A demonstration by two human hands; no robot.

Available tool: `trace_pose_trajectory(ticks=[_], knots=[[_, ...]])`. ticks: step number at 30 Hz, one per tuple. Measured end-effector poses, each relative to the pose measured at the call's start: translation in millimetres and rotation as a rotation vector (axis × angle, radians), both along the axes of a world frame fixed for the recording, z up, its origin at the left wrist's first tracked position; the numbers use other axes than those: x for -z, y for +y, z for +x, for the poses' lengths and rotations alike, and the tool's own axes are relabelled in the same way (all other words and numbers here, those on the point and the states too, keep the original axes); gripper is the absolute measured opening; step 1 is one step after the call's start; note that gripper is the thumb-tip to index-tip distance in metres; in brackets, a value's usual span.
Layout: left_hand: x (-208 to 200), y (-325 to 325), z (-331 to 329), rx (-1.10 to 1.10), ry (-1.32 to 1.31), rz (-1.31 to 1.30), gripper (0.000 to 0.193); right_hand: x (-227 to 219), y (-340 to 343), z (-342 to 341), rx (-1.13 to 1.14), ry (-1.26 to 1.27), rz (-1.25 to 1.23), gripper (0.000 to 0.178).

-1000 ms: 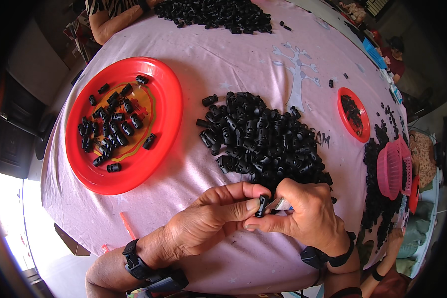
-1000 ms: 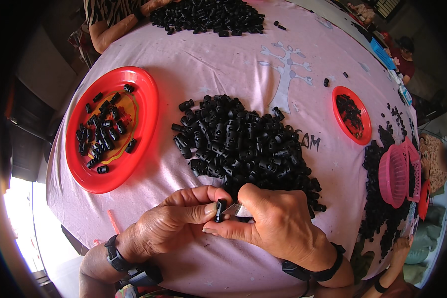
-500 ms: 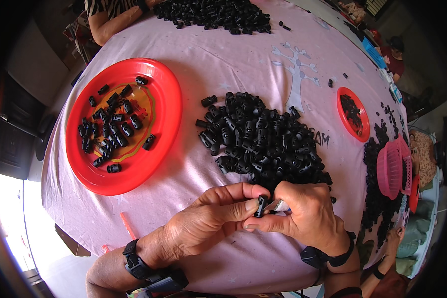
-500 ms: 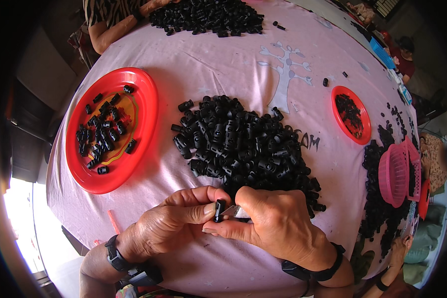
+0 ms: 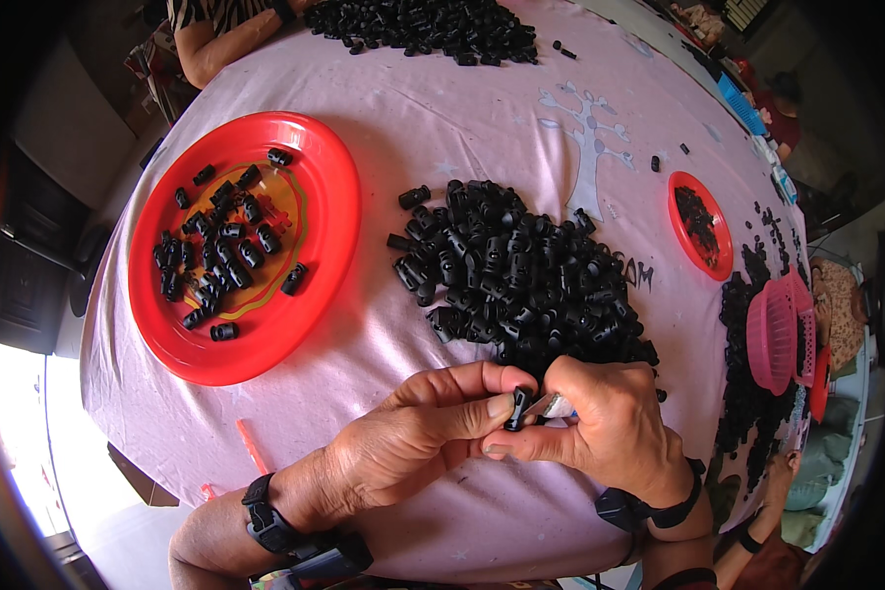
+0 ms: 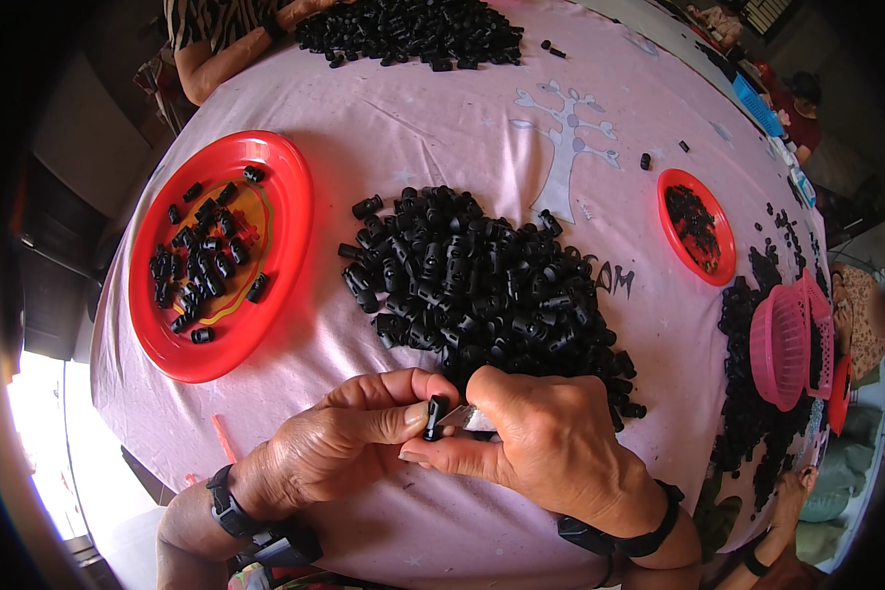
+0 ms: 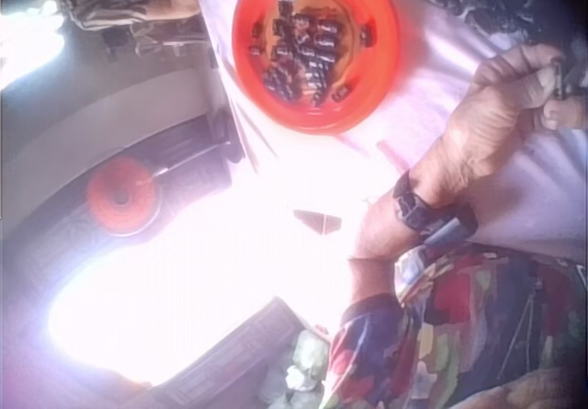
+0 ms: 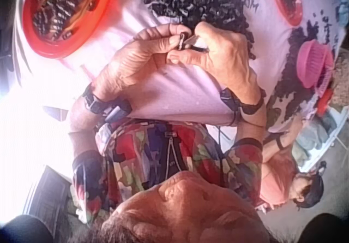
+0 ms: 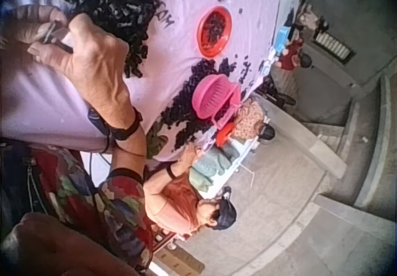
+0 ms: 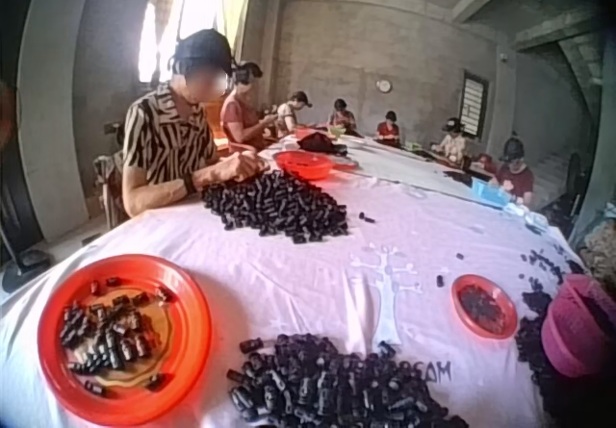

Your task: The recorder and others are seated around a table assembling small black plastic components by hand.

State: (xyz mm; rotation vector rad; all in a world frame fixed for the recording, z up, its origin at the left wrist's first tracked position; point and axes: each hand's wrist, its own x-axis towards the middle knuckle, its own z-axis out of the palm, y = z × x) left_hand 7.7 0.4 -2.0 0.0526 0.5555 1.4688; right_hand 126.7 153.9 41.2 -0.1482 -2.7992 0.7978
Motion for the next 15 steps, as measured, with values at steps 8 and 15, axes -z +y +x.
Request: trace_pose_trajectory(ticks=[8,15], knots=[[0.5,0.0,-0.5,-0.009,-0.033,-0.010,0.026,0.9,-1.2,0.1,0.022,0.050,-0.003,0.049],[1.0,0.1,0.6,0.000,0.045,-0.002,0.026,2.2,0.2,-1.6,-0.016,0.055,0.020,0.047]])
